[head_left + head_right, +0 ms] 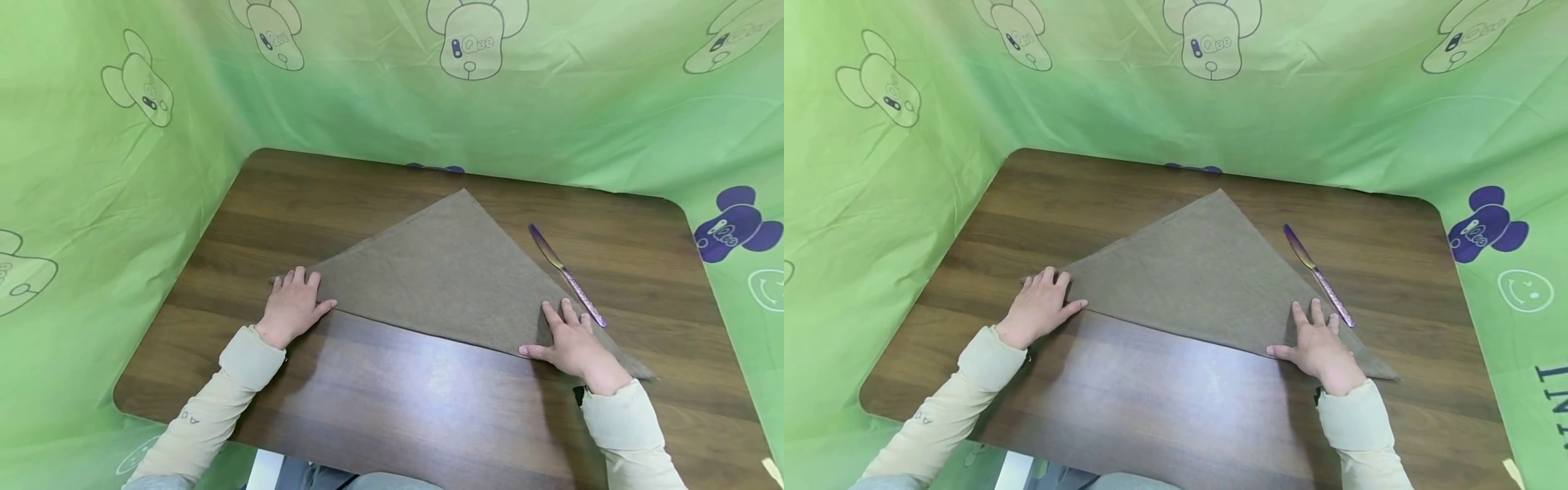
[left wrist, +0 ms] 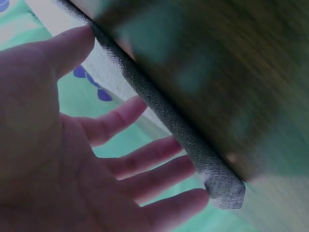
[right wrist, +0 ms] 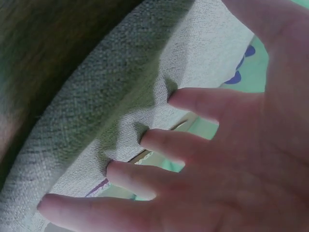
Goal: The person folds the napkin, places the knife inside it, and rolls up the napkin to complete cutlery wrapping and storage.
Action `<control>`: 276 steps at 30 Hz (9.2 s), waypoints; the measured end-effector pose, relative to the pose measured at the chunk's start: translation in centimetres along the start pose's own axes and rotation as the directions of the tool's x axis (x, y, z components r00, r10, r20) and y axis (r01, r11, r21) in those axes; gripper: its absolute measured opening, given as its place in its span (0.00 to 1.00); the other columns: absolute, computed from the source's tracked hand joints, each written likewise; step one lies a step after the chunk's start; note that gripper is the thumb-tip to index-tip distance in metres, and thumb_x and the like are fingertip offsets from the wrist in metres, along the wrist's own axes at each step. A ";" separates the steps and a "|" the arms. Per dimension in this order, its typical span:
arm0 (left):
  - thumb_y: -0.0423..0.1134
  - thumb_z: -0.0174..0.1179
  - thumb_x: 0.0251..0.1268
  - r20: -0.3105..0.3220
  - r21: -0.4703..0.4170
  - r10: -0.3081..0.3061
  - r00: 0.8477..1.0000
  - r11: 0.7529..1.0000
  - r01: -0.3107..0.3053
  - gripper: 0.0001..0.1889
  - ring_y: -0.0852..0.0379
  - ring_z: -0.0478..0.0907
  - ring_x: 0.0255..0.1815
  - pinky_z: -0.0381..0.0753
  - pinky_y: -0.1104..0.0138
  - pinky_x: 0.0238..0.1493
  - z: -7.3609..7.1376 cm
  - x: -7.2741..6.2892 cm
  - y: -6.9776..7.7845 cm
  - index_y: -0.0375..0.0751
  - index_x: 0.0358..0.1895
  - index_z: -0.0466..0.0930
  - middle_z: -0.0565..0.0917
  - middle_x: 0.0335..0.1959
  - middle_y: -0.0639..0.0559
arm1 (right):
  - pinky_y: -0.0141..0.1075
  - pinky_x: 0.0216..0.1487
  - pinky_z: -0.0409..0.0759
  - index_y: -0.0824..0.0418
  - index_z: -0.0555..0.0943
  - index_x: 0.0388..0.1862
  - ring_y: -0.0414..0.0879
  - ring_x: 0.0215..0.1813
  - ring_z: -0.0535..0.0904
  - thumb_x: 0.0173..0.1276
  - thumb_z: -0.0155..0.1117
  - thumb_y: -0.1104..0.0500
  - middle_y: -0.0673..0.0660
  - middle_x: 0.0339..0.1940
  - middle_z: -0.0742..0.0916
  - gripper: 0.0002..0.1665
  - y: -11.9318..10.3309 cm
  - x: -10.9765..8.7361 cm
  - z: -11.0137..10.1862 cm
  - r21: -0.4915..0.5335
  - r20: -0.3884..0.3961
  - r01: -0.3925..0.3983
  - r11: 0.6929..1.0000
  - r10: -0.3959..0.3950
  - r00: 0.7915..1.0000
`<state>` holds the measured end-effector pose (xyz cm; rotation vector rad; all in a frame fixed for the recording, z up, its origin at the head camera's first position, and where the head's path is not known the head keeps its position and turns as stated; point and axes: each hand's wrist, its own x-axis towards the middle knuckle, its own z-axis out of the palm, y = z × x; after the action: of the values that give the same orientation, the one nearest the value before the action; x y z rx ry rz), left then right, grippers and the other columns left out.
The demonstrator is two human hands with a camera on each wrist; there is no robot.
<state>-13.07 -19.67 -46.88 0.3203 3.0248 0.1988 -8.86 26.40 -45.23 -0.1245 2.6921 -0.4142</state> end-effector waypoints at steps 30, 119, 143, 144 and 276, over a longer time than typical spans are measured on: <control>0.42 0.53 0.73 0.110 -0.052 0.213 0.971 0.977 -0.208 0.24 0.29 0.58 0.71 0.71 0.31 0.51 0.1 0.6 0.1 0.58 0.70 0.67 0.59 0.73 0.36 | 0.63 0.49 0.73 0.75 0.74 0.55 0.75 0.51 0.75 0.57 0.71 0.51 0.79 0.47 0.79 0.36 2.0 3.2 -5.0 -0.076 -0.026 0.075 0.994 -0.077 0.997; 0.34 0.43 0.76 0.211 -0.032 0.188 0.959 0.982 -0.185 0.28 0.24 0.51 0.73 0.67 0.28 0.51 0.0 0.0 0.9 0.71 0.72 0.60 0.49 0.76 0.30 | 0.56 0.28 0.71 0.66 0.65 0.53 0.70 0.39 0.76 0.57 0.57 0.62 0.70 0.36 0.77 0.25 5.4 6.4 -6.1 -0.079 -0.050 -0.114 0.990 0.110 0.993; 0.40 0.42 0.77 0.214 -0.021 0.188 0.958 0.982 -0.188 0.25 0.24 0.51 0.73 0.68 0.28 0.50 -0.1 0.2 1.2 0.72 0.72 0.60 0.49 0.76 0.28 | 0.60 0.30 0.73 0.67 0.63 0.55 0.75 0.41 0.76 0.55 0.61 0.60 0.75 0.41 0.76 0.30 5.9 6.5 -6.1 -0.087 -0.076 -0.098 0.991 0.091 0.993; 0.40 0.42 0.77 0.216 -0.024 0.187 0.958 0.982 -0.187 0.25 0.24 0.51 0.73 0.67 0.28 0.50 -0.1 0.2 1.2 0.72 0.72 0.60 0.49 0.76 0.29 | 0.60 0.30 0.73 0.67 0.63 0.55 0.75 0.42 0.75 0.55 0.61 0.59 0.75 0.41 0.76 0.30 5.9 6.4 -6.1 -0.087 -0.075 -0.097 0.991 0.091 0.993; 0.44 0.48 0.75 0.303 -0.171 0.070 0.950 0.985 -0.018 0.27 0.31 0.40 0.78 0.54 0.26 0.60 -0.5 0.7 1.0 0.53 0.75 0.57 0.41 0.77 0.28 | 0.46 0.16 0.72 0.55 0.76 0.38 0.56 0.27 0.75 0.46 0.58 0.73 0.55 0.29 0.78 0.20 -9.4 2.2 -1.9 -0.405 -0.223 0.346 0.846 -0.458 0.860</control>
<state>-13.59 -18.57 -46.31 0.3665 2.6734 0.3662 -11.42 17.67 -41.57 -0.8167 3.0257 -0.0604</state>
